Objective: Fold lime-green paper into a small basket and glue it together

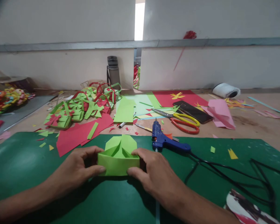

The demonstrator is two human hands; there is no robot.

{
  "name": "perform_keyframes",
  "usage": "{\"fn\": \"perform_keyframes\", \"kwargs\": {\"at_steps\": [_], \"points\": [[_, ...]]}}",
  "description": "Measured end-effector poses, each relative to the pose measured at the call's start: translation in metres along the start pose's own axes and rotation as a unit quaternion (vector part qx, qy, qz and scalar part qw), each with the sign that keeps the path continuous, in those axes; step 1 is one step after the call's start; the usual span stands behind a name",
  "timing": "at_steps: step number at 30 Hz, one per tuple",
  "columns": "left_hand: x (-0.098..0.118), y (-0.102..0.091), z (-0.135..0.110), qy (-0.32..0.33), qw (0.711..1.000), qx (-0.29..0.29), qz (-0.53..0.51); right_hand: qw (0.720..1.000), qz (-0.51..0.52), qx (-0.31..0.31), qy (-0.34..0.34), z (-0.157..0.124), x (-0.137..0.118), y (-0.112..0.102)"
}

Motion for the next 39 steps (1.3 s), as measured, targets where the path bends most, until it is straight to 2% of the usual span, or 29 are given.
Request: {"fn": "perform_keyframes", "kwargs": {"at_steps": [5,11,15,19,23,26,31,34,39], "points": [[0.000,0.000,-0.001,-0.013,1.000,0.002,0.026,1.000,0.010,-0.019,0.016,0.002,-0.001,0.003],[0.001,0.001,-0.003,0.007,0.999,0.004,0.047,1.000,-0.005,-0.024,0.009,0.002,-0.005,0.003],[0.002,-0.001,-0.003,0.038,0.997,0.027,0.060,0.999,0.037,0.005,-0.003,0.002,-0.004,0.003],[0.007,-0.009,-0.004,0.090,0.991,0.081,0.051,0.996,0.071,0.054,-0.031,0.004,-0.003,-0.001],[0.003,-0.015,0.000,0.062,0.992,0.106,0.007,0.987,0.092,0.116,-0.062,0.006,-0.005,-0.008],[0.002,-0.016,0.001,0.044,0.995,0.084,-0.036,0.981,0.102,0.152,-0.073,0.006,-0.005,-0.012],[-0.001,-0.009,0.002,0.000,0.992,0.005,-0.129,0.971,0.121,0.183,-0.096,0.003,-0.009,-0.018],[-0.002,-0.004,0.002,-0.005,0.982,-0.029,-0.185,0.970,0.145,0.167,-0.103,0.003,-0.013,-0.017],[-0.003,0.001,0.002,-0.006,0.974,-0.028,-0.225,0.979,0.131,0.129,-0.084,0.002,-0.015,-0.013]]}}
Point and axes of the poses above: each hand's wrist, its own z-axis towards the middle knuckle, its own y-axis out of the palm, x = y × z, the point moved 6 cm from there along z, towards the middle knuckle, and after that the axes turned 11 degrees about -y, right-handed, at the moved point
